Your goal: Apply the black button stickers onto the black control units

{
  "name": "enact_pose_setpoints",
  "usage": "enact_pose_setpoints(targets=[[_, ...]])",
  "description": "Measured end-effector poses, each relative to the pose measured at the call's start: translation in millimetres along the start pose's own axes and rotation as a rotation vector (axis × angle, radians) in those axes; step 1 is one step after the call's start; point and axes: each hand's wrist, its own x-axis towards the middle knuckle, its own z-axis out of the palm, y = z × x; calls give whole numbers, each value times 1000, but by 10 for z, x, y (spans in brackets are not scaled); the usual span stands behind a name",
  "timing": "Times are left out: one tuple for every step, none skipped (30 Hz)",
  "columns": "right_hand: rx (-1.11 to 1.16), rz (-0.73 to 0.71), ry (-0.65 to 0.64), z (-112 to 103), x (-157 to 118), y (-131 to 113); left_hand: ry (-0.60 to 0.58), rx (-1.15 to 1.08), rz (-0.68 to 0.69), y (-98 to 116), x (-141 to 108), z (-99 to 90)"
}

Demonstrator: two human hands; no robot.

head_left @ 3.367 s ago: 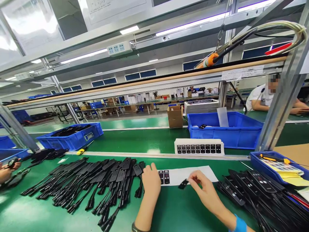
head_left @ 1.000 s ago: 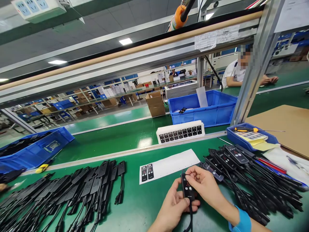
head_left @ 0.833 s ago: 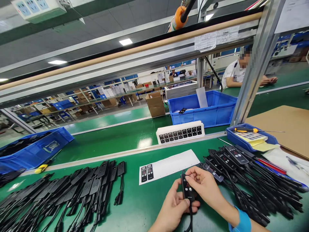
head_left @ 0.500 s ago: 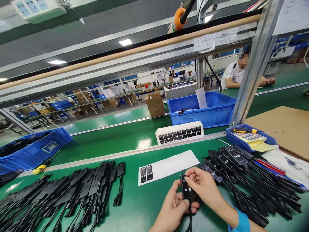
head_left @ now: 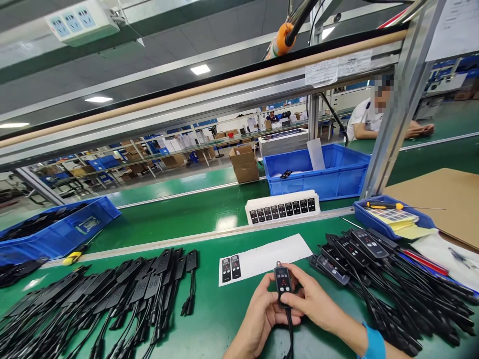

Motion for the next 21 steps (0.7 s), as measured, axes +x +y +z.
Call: enact_pose_setpoints(targets=[[48,7,-36,14,-14,-14,-1,-8,11,9,5,-6],[99,22,-79,25,-26,-30,2,-10,20,13,13,-12],[145,41,-118,32,-34,-46,10,-12,24,14,23,-18],[184,63,-154,35,-39,-61,19,-14,27,13,33,-21],[209,84,-181,35,-40,-73,29,-11,27,9,43,-22],[220,95,-191,31,-37,-80,40,-2,28,3,53,-20],[216,87,-186,25,-31,-83,53,10,30,-6,60,-17],[199,68,-165,19,-24,-82,65,26,32,-19,66,-13],[168,43,-126,14,-17,-77,77,45,37,-36,72,-9],[125,20,-91,12,-10,-71,88,69,42,-56,76,-5],[75,1,-58,15,-5,-66,99,98,47,-77,79,-2],[28,-12,-40,21,-3,-63,108,133,55,-98,83,1],[-14,-22,-33,30,-2,-64,116,171,64,-118,85,2],[-51,-31,-28,41,-3,-69,123,209,70,-135,88,3],[-85,-45,-23,51,-6,-76,127,241,72,-149,91,2],[-117,-59,-13,60,-10,-85,130,259,68,-159,94,1],[-150,-69,-5,67,-15,-94,133,259,63,-166,97,0],[-182,-74,-1,72,-20,-103,139,241,59,-170,100,-2],[-212,-80,6,75,-27,-111,148,205,61,-170,102,-4],[-245,-94,12,77,-34,-119,151,156,71,-168,104,-5],[-287,-120,24,77,-40,-128,143,101,87,-164,105,-7]])
